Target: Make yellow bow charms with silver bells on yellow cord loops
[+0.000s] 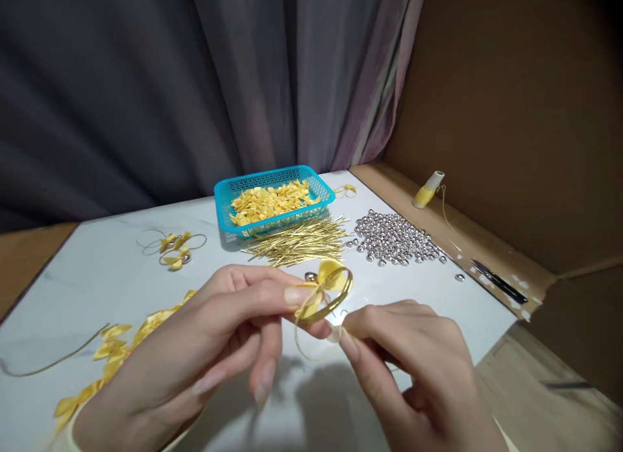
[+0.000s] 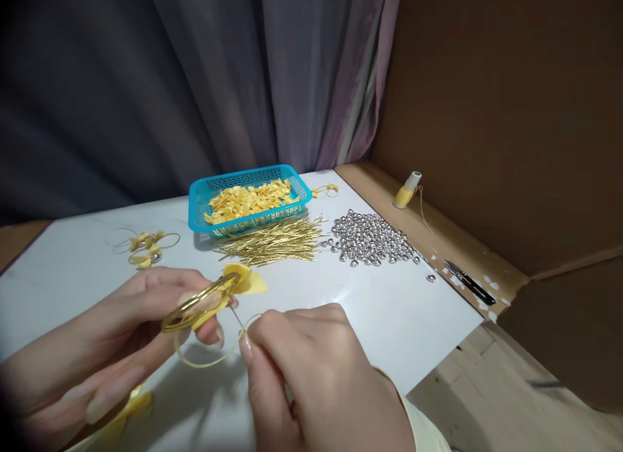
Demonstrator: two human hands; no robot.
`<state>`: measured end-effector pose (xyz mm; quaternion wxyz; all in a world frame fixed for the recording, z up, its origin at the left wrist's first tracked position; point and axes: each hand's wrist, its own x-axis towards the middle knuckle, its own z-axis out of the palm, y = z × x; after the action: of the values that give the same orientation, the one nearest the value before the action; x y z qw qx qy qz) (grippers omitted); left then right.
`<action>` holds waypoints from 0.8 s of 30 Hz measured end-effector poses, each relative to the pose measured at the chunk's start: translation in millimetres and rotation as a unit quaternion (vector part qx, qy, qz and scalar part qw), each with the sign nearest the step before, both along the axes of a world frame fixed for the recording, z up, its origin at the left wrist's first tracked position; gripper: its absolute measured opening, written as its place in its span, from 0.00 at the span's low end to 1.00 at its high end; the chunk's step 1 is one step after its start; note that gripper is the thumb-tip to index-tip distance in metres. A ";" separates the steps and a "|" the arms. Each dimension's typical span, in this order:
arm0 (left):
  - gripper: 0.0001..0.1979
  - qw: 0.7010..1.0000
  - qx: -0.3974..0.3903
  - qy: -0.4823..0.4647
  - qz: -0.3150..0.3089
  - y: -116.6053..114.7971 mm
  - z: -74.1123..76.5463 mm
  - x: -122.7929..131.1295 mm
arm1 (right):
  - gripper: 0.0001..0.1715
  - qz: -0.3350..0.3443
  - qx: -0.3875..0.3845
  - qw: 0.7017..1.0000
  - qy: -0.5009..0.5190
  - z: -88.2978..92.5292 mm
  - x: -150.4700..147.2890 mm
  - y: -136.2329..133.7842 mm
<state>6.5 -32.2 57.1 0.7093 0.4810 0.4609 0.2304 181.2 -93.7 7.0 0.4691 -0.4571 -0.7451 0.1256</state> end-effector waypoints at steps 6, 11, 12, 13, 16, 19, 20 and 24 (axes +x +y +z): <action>0.11 1.000 0.000 -0.023 -0.021 1.9 0.9 0.9 | 0.11 0.006 -0.018 1.000 -0.008 0.1 -0.6 2.1; 0.12 0.999 -0.015 -0.037 -0.032 1.8 -1.4 0.5 | 0.11 0.013 -0.014 1.000 -0.022 1.4 -0.4 0.7; 0.12 0.998 -0.018 -0.035 -0.038 1.4 -1.6 0.0 | 0.11 0.010 -0.015 1.000 -0.022 1.7 -0.9 -0.2; 0.12 0.999 -0.016 -0.040 -0.024 1.0 -1.6 -0.4 | 0.11 0.001 -0.020 1.000 -0.019 2.0 -1.7 -1.1; 0.12 0.998 -0.019 -0.050 -0.037 0.2 -0.7 -0.1 | 0.13 -0.034 -0.036 0.999 -0.003 2.3 -5.6 -2.8; 0.10 0.997 -0.027 -0.064 -0.028 0.4 -0.1 2.1 | 0.14 -0.038 -0.034 0.999 -0.009 1.9 -8.4 -1.9; 0.09 0.997 -0.029 -0.071 -0.021 0.7 -0.3 2.6 | 0.14 -0.036 -0.031 0.999 -0.013 1.7 -8.2 -1.0; 0.07 0.997 -0.027 -0.078 0.002 1.9 -4.3 -0.4 | 0.12 0.001 -0.012 0.999 -0.043 1.6 -1.7 4.5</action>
<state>6.1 -30.3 52.8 0.7555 0.4409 0.4111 0.2563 179.5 -89.3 8.6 0.4306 -0.4672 -0.7635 0.1152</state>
